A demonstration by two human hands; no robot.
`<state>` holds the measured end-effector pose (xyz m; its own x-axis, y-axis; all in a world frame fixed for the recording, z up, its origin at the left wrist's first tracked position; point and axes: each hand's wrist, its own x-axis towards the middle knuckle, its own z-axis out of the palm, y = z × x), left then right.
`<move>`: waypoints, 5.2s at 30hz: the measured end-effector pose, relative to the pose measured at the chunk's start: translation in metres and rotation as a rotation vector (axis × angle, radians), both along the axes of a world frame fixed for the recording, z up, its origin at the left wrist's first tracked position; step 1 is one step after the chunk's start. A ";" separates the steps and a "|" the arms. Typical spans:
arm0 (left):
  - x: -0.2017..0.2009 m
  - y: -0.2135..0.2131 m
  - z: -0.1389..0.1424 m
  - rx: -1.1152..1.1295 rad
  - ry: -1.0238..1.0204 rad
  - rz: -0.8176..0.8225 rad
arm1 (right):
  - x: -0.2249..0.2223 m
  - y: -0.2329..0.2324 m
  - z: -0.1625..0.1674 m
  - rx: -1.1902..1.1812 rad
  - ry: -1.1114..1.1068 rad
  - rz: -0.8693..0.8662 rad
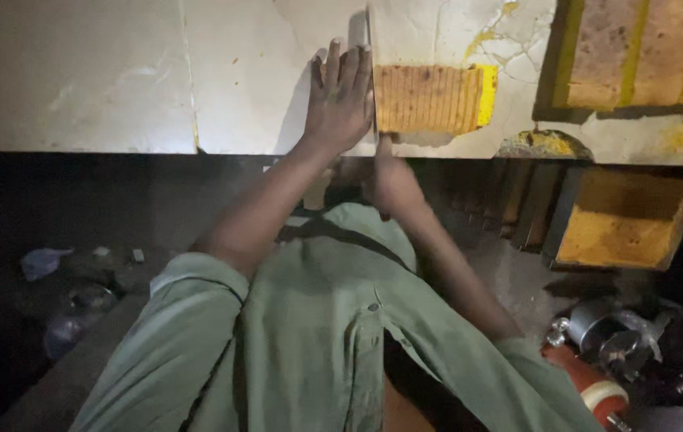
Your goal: The person cuts a large yellow block into slices with a long knife on a tiled table, moving finished slices aside. They then peel newspaper off another block, reposition it, and continue slicing it into pieces.
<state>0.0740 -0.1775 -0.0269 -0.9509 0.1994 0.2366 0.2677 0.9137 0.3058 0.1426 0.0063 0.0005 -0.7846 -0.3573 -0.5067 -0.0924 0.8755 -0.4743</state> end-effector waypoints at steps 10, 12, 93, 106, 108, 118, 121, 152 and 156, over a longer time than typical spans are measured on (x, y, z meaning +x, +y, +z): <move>-0.001 -0.011 -0.001 0.054 -0.038 -0.028 | 0.020 -0.009 0.059 -0.043 0.011 -0.077; -0.002 -0.011 -0.005 0.081 -0.025 -0.041 | 0.052 0.004 0.065 -0.076 -0.037 -0.021; 0.017 -0.049 -0.042 0.155 -0.086 0.002 | 0.067 -0.040 0.012 -0.221 0.014 0.016; 0.014 -0.066 -0.022 0.093 -0.179 -0.020 | 0.024 -0.070 0.040 -0.200 -0.204 -0.323; 0.016 -0.065 -0.027 0.079 -0.181 -0.032 | 0.070 -0.047 0.038 -0.354 -0.482 -0.688; 0.014 -0.069 -0.007 0.164 -0.335 -0.052 | 0.005 -0.066 -0.025 -0.115 0.198 0.001; 0.018 -0.073 0.000 0.069 -0.356 0.058 | -0.017 -0.080 0.011 -0.197 0.212 -0.125; 0.031 -0.066 -0.051 0.141 -0.209 0.172 | 0.013 -0.101 0.006 -0.045 -0.271 -0.215; 0.027 -0.074 -0.045 0.416 -0.010 0.240 | -0.008 -0.080 0.043 -0.230 0.026 -0.202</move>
